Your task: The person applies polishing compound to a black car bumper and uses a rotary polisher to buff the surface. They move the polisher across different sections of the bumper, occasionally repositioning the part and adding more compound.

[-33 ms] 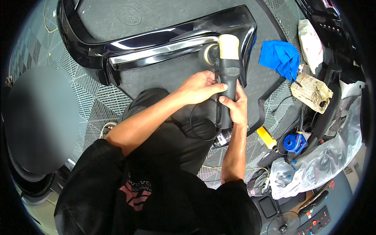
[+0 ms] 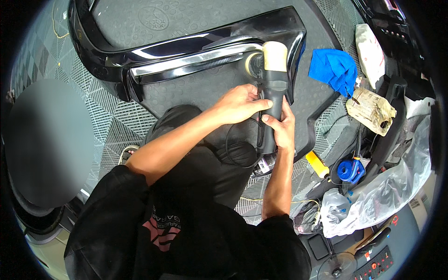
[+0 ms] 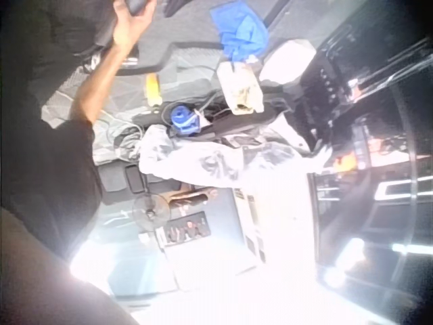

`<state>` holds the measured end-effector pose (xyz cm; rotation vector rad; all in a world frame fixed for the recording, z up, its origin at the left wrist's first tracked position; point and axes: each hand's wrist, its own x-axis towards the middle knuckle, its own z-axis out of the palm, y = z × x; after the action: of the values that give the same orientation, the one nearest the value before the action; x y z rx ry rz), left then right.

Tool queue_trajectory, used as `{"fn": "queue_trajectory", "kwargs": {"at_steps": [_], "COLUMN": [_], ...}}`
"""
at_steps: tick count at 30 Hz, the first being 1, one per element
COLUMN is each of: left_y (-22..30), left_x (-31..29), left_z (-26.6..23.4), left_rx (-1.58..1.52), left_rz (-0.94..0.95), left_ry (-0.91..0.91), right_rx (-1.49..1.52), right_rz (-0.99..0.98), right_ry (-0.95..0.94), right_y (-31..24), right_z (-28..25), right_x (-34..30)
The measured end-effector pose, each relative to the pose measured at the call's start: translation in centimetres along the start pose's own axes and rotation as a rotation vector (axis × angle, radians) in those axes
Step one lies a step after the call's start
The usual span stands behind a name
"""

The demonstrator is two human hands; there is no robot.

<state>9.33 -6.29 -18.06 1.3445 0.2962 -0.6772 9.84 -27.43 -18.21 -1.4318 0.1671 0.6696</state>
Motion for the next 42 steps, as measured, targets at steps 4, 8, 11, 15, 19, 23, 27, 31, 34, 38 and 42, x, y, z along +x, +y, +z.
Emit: {"fn": "queue_trajectory", "kwargs": {"at_steps": [4, 8, 11, 15, 19, 23, 27, 31, 34, 38, 42], "left_y": [0.4, -0.1, -0.1, 0.5, 1.1, 0.9, 0.1, -0.5, -0.7, -2.0, -6.4], "left_x": [0.5, 0.1, -0.2, -0.8, -1.5, -1.4, -1.1, -1.6, -2.4, -5.0, -9.9], "left_z": [0.6, 1.1, 1.2, 0.9, 0.4, 0.0, -0.2, -0.7, -1.5, -3.6, -10.6], "left_rx": [0.015, 0.115, 0.18, 0.19, 0.225, 0.213, 0.228, 0.22, 0.226, 0.135, -0.008], "left_rz": [-0.017, 0.043, 0.029, 0.027, 0.043, 0.017, 0.061, 0.119, 0.026, -0.006, 0.075], "left_ry": [-0.038, -0.039, -0.023, -0.015, -0.002, 0.01, 0.09, 0.156, 0.124, 0.063, 0.354], "right_rx": [0.013, 0.013, 0.02, 0.01, -0.028, -0.032, -0.054, -0.055, -0.089, -0.082, -0.096], "right_rz": [-0.04, -0.035, -0.026, -0.025, -0.026, -0.028, -0.05, -0.049, -0.014, 0.03, 0.063], "right_ry": [0.032, 0.094, 0.138, 0.165, 0.142, 0.166, 0.147, 0.088, 0.095, 0.046, 0.013], "right_y": [0.0, -0.2, -0.3, -0.5, -1.0, -1.2, -0.9, -0.3, 0.2, 1.0, 1.1], "right_z": [0.2, 0.8, 1.3, 2.1, 2.6, 3.1, 3.6, 3.7, 3.7, 4.8, 5.8], "right_x": [-0.4, -2.0, -2.4, -2.3, -2.3, -2.1, -1.5, -1.2, -1.3, -1.9, -2.5]}}
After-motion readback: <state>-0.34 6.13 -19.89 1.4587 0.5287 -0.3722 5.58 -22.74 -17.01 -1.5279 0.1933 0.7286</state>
